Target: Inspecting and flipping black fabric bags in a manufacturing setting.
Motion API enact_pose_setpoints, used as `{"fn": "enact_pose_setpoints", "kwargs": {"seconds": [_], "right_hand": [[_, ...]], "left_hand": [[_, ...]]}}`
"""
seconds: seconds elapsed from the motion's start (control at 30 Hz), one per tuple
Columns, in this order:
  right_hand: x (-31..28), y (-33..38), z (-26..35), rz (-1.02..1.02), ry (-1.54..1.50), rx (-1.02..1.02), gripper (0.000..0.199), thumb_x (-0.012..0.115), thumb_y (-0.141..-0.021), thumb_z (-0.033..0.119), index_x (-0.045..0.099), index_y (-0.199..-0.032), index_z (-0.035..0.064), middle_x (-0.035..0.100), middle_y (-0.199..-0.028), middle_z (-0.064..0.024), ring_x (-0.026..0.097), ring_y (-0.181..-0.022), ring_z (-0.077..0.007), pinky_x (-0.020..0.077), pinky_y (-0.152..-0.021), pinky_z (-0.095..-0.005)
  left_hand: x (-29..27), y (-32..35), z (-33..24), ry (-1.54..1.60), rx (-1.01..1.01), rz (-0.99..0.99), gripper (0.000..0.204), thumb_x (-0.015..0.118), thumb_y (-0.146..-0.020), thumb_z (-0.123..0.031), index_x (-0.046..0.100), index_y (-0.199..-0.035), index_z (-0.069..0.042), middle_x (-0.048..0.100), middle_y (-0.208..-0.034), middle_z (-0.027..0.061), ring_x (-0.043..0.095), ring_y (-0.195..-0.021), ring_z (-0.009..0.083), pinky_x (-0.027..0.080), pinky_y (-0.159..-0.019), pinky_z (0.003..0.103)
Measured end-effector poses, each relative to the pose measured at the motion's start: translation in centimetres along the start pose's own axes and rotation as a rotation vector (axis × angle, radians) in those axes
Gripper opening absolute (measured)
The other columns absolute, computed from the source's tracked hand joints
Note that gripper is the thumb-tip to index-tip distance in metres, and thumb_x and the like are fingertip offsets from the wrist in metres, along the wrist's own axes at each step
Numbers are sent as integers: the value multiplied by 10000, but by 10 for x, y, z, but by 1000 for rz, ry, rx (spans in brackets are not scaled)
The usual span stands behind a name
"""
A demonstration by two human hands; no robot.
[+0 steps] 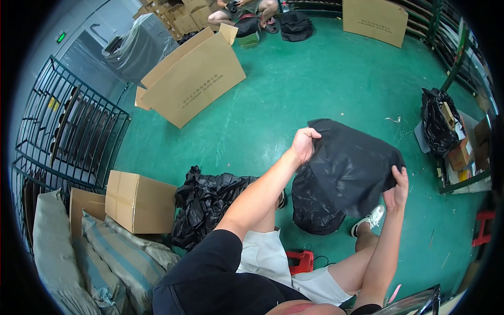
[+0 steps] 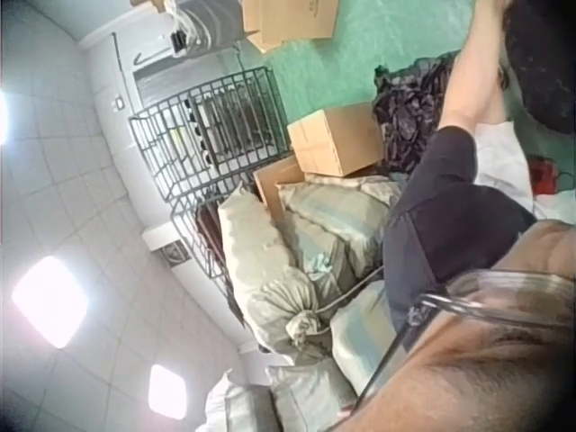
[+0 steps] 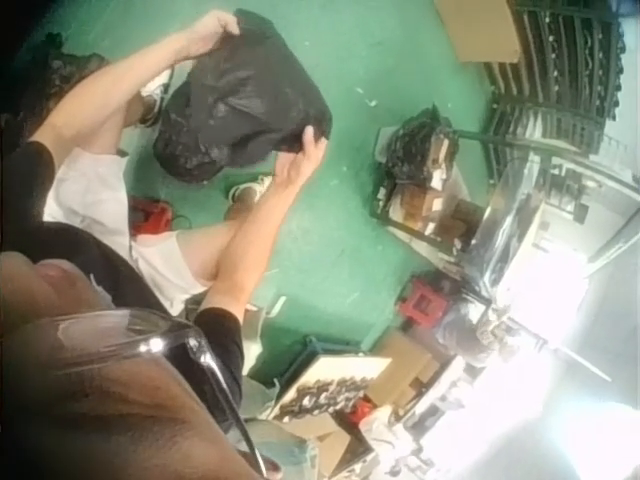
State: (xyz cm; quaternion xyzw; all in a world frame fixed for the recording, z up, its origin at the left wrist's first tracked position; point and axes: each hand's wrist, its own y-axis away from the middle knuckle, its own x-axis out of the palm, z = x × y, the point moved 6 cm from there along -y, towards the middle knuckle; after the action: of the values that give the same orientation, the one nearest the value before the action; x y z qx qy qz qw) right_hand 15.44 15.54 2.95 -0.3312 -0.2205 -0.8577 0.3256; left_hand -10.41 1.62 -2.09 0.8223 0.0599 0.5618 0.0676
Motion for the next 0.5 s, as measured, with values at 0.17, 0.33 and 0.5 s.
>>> {"fn": "enact_pose_setpoints", "kwargs": {"seconds": [0.17,0.33,0.5], "right_hand": [[-23,-2,6,-99,-136,-86,390,554,-941,72,489,-1321,13,585,-1286,-138,605,-1134,-266,488,-991,-423],[10,4,5,320,-305,-70,500,491,-973,176,402,-1424,-21,461,-1455,-166,424,-1361,-303,279,-1165,-454],[12,5,-2,441,-270,-19,525,504,-968,189,382,-1445,7,428,-1483,-153,369,-1395,-304,232,-1182,-461]], "left_hand": [[39,9,-13,16,315,57,390,459,-939,-165,511,-1269,38,634,-1211,157,601,-1162,290,471,-1019,426],[74,17,-3,-45,273,238,532,565,-937,-219,382,-1425,-112,484,-1413,131,455,-1330,300,386,-1090,477],[59,5,6,-274,338,45,653,634,-834,37,378,-1418,-107,548,-1317,74,551,-1221,220,461,-1023,414]]}}
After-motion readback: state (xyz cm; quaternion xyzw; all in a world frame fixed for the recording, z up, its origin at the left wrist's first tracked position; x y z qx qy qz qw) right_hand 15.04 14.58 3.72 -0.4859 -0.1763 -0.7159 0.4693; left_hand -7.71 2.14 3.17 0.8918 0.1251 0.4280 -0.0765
